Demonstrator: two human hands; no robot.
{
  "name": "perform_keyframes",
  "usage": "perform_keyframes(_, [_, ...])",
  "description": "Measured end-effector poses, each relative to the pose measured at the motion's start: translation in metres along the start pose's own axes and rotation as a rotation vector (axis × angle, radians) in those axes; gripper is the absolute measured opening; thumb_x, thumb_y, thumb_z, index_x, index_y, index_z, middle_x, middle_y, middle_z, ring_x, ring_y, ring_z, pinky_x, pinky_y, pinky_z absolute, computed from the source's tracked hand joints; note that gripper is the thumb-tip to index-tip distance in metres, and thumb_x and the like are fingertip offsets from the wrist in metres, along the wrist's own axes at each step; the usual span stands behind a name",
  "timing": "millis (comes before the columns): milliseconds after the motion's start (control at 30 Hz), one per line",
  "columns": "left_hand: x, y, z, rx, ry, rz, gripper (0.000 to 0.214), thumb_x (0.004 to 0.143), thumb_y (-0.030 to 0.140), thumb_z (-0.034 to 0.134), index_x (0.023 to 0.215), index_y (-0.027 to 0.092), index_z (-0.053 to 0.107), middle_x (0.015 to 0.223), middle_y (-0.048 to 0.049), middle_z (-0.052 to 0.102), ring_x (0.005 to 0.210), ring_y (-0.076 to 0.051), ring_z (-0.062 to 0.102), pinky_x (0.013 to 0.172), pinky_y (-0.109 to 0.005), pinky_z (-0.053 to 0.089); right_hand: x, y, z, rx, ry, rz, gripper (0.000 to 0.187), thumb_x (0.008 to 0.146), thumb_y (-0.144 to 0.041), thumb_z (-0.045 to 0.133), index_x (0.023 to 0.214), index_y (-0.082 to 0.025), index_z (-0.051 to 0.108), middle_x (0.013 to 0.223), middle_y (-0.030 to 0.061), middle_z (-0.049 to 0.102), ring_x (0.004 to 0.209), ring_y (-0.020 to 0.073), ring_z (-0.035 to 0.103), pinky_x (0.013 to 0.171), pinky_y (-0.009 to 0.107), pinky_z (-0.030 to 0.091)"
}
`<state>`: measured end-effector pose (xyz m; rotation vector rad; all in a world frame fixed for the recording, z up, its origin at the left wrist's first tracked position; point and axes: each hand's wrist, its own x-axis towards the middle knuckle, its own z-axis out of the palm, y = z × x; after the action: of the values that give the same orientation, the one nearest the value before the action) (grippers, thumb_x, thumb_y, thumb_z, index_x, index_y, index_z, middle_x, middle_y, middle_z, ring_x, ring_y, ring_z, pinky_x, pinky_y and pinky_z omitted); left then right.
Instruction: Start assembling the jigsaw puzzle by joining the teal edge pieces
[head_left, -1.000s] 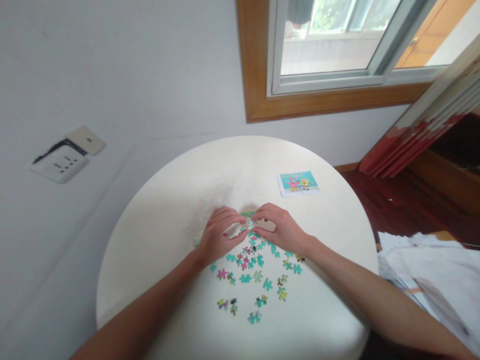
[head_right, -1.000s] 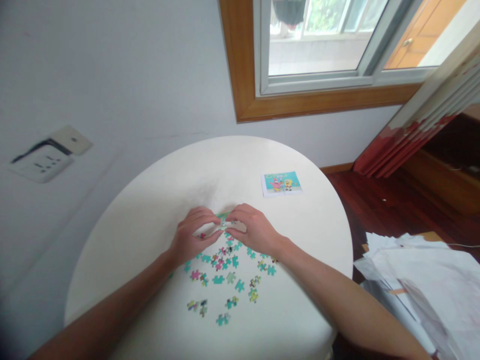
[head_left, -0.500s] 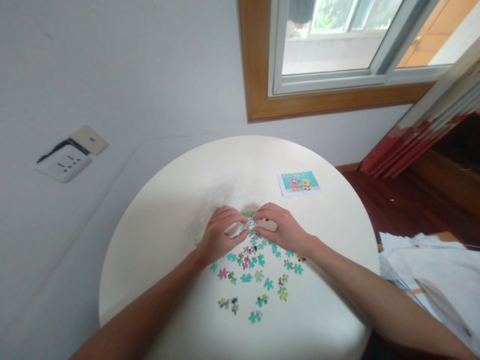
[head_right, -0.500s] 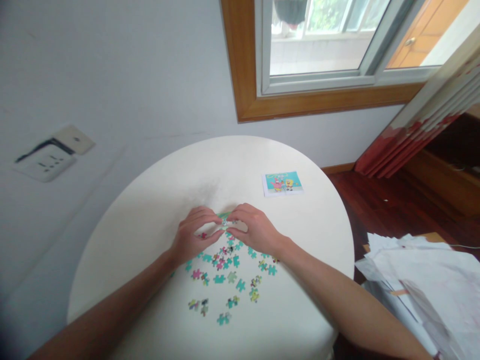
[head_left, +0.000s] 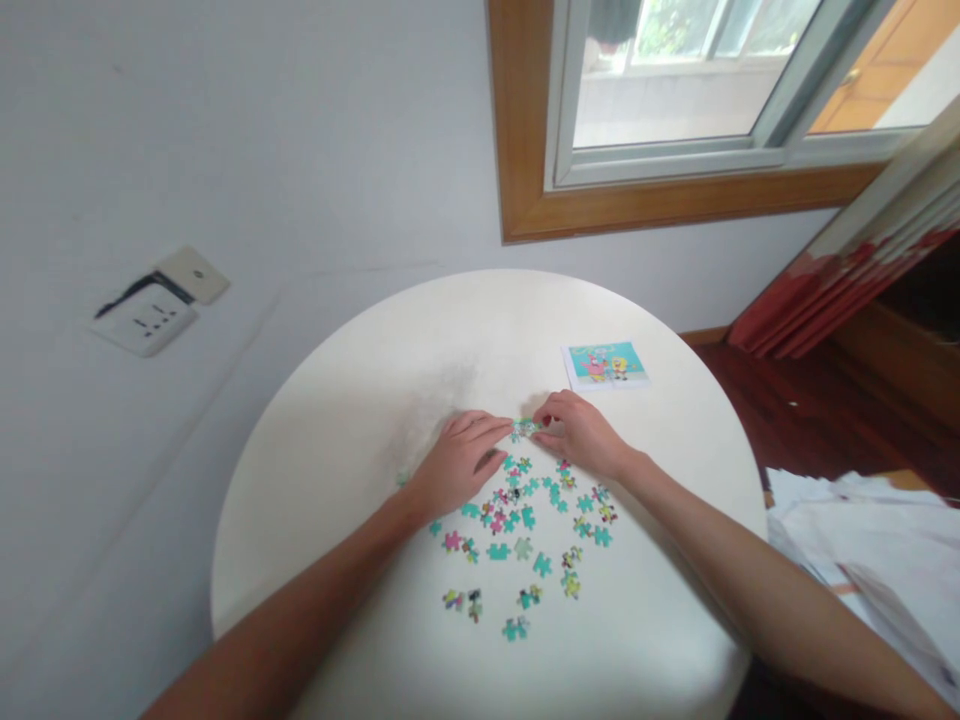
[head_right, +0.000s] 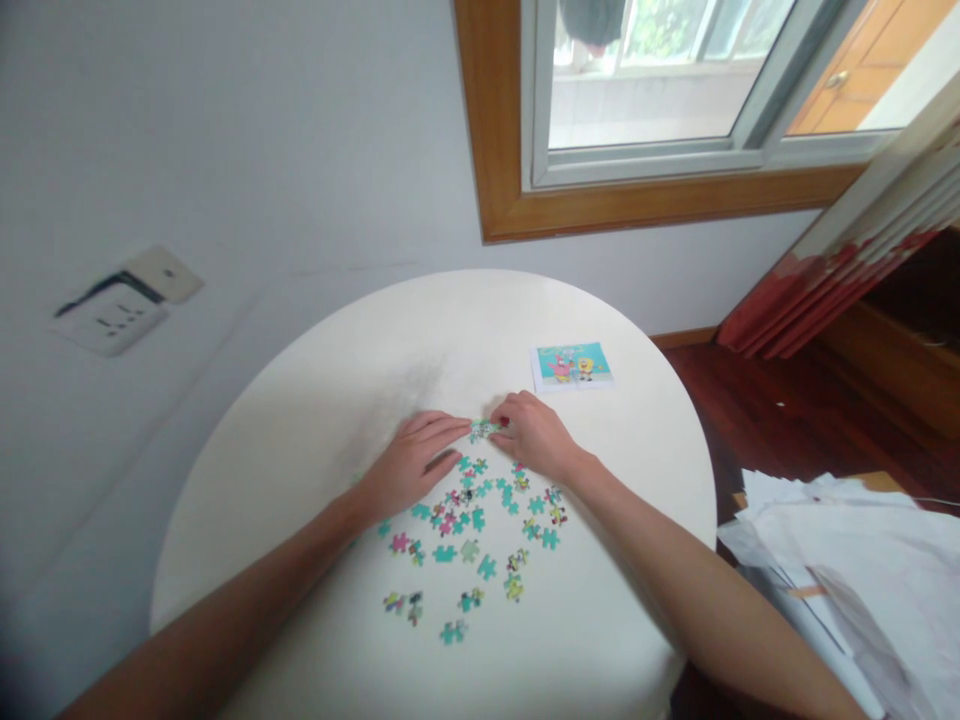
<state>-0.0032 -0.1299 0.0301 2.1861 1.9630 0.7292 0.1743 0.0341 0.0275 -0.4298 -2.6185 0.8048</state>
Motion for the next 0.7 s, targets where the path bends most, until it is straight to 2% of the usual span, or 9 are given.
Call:
perform_keyframes(267, [-0.0029,-0.0006,0.0015,0.078,-0.081,0.029,0.042,0.097,0.032,0.054,0.139,0.026,0.053,0.138,-0.0055,0.059,0.125,-0.027,0.046,0.105,-0.049,0.034,0.0011,0.0033,0.0046,-0.015,-0.041,0.017,0.010,0.081,-0.022,0.073,0.089,-0.018,0.069,0.084,0.0041,0.063,0.085,0.0204,0.055,0.077,0.033,0.044])
perform_keyframes(700, [-0.0038,-0.0020,0.0040,0.105,-0.098,0.024,0.042,0.098,0.034,0.052,0.139,0.027,0.053,0.139,-0.0055,0.058,0.126,-0.028,0.044,0.104,-0.049,0.033,0.0041,0.0032,0.0093,-0.027,-0.054,-0.001,0.011,0.080,-0.023,0.075,0.089,-0.018,0.070,0.080,0.0035,0.062,0.083,0.0201,0.054,0.077,0.032,0.043])
